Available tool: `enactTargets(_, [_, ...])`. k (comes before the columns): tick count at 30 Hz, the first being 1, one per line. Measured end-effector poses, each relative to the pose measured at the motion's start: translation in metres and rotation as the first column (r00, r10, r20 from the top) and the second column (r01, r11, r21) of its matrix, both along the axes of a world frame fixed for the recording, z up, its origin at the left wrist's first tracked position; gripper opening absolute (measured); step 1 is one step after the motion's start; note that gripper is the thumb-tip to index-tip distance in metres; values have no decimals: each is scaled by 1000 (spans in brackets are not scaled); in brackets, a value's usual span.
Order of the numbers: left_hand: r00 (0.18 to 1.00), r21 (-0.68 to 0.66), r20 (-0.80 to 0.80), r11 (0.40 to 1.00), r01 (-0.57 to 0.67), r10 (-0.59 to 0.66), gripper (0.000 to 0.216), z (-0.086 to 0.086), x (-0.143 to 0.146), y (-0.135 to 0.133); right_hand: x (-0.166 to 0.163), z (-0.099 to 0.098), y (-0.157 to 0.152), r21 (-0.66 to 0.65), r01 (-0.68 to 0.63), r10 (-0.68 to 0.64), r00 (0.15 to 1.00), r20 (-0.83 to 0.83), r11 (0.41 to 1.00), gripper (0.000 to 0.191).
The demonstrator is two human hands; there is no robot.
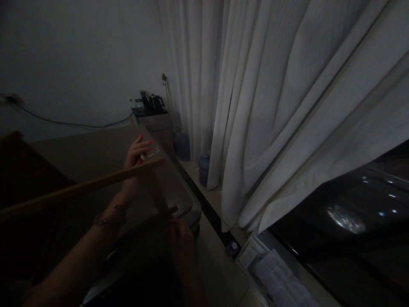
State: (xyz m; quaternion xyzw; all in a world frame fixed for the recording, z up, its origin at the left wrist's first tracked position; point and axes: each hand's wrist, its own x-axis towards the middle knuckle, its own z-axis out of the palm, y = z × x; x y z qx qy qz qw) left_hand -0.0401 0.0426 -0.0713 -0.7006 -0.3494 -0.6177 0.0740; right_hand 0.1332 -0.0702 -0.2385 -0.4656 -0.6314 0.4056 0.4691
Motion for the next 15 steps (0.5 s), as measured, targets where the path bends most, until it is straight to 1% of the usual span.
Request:
enactTargets(1, [999, -7, -44, 1000, 19, -19, 45, -3, -2, -3, 0, -1, 1, 3, 16, -16, 1000, 8, 1000, 28])
enactTargets(3, [987, -19, -145, 998, 66, -69, 58, -5, -8, -9, 0, -2, 1, 17, 42, -43, 999, 28, 999, 29])
enactTargets(5, [962, -56, -249, 993, 104, -115, 69, -3, -16, -15, -1, -2, 1, 50, 78, -80, 995, 52, 996, 28])
enactTargets(8, [913, -139, -373, 983, 122, -166, 79, 5, -25, -23, -1, -3, 1, 133, 124, -135, 988, 73, 983, 25])
enactTargets(11, [887, -197, -417, 973, 123, -197, 93, 9, -26, -29, 0, -7, 3, 223, 113, -135, 987, 85, 968, 23])
enactTargets(13, [898, -208, -402, 973, 102, -180, 107, 8, -22, -31, 2, -12, 5, 283, 76, -111, 988, 107, 956, 23])
enactTargets(15, [917, -180, -371, 980, 83, -146, 119, 5, -17, -30, 5, -18, 8, 336, 29, -81, 987, 141, 941, 25])
